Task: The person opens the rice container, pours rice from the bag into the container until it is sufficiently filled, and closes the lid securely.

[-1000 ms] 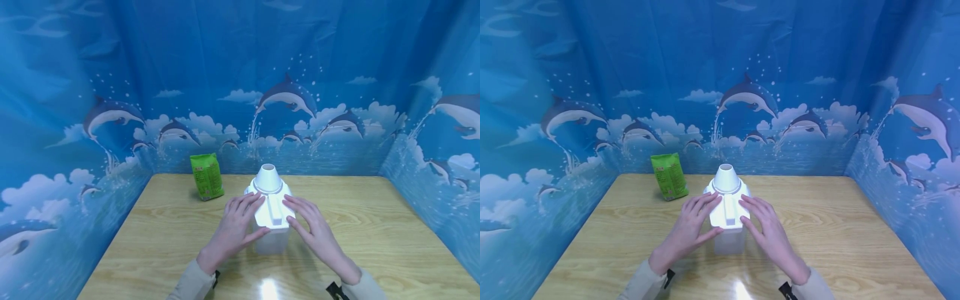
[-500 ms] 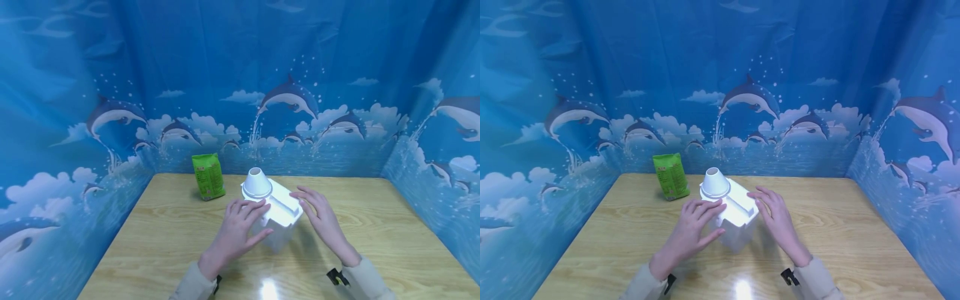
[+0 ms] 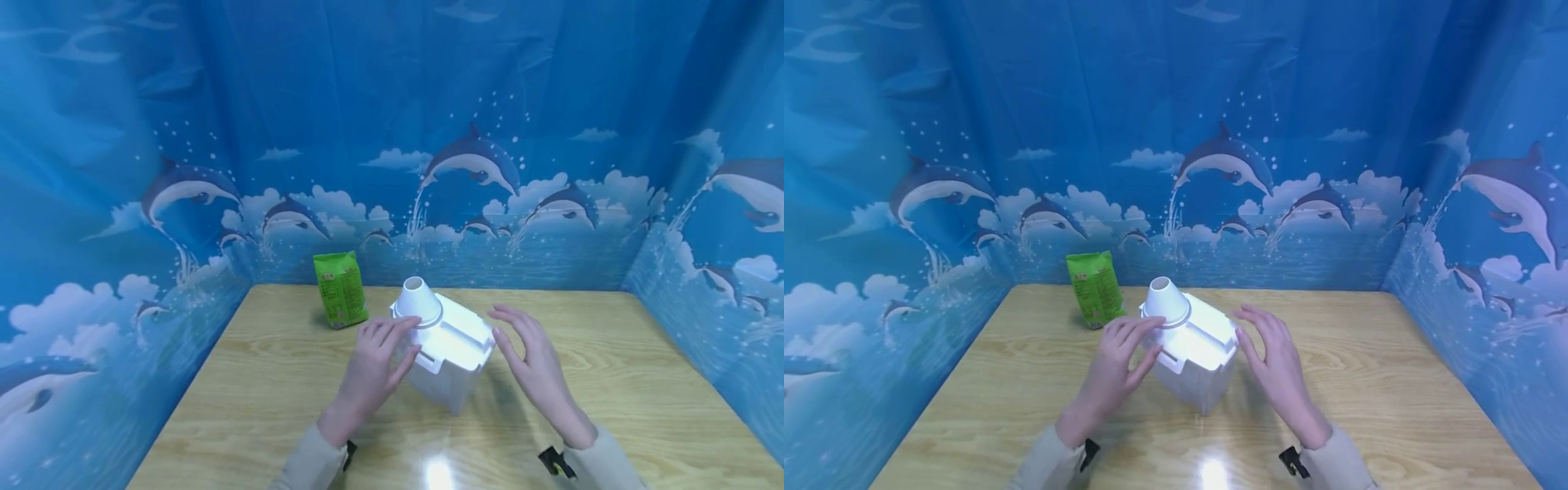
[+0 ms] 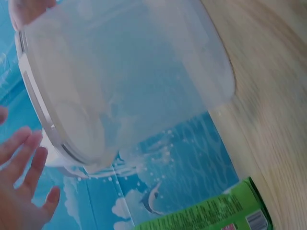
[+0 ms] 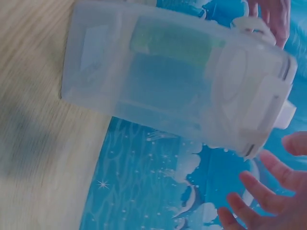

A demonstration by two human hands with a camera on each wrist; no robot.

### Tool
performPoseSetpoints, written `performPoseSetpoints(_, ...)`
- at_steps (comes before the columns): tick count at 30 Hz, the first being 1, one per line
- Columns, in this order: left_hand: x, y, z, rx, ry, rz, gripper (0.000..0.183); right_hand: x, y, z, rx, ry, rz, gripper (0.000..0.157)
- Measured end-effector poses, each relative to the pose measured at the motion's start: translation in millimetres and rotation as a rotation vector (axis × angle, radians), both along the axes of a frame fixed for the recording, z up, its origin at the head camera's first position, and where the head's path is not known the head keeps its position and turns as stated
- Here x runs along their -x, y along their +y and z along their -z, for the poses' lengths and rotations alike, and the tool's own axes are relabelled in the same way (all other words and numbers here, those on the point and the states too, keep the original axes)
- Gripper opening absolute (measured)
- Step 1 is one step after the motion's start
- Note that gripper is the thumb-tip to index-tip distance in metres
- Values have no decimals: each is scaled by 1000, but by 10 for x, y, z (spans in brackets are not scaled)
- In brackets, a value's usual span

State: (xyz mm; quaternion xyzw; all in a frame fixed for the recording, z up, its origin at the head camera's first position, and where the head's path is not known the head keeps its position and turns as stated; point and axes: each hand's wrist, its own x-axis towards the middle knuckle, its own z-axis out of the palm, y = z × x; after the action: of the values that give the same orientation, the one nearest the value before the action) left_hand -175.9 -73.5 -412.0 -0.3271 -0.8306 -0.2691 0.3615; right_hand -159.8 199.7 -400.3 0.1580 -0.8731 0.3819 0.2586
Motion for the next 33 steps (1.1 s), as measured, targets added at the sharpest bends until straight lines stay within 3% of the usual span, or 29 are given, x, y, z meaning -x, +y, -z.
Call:
performPoseSetpoints(5, 133, -79, -32, -104, -23, -104, 43, -170, -52, -16, -51, 101, 33, 32)
performPoseSetpoints(9, 212, -96, -46, -95, -180, -146, 48, -259, -103, -3, -121, 133, 61, 35)
performPoseSetpoints(13, 244, -88, -48, -62, -372, -123, 53, -296, -139, 16, -172, 111, 93, 40)
performPoseSetpoints(16, 247, -83, -40, -51, -448, -117, 54, -302, -150, 19, -192, 104, 106, 42)
performPoseSetpoints(26, 200, -88, -33, -62, -462, -124, 57, -208, -117, -35, -281, 135, 106, 44)
performPoseSetpoints(33, 88, -80, -21, -95, -436, -129, 58, -121, -10, -92, -281, -23, 22, 44)
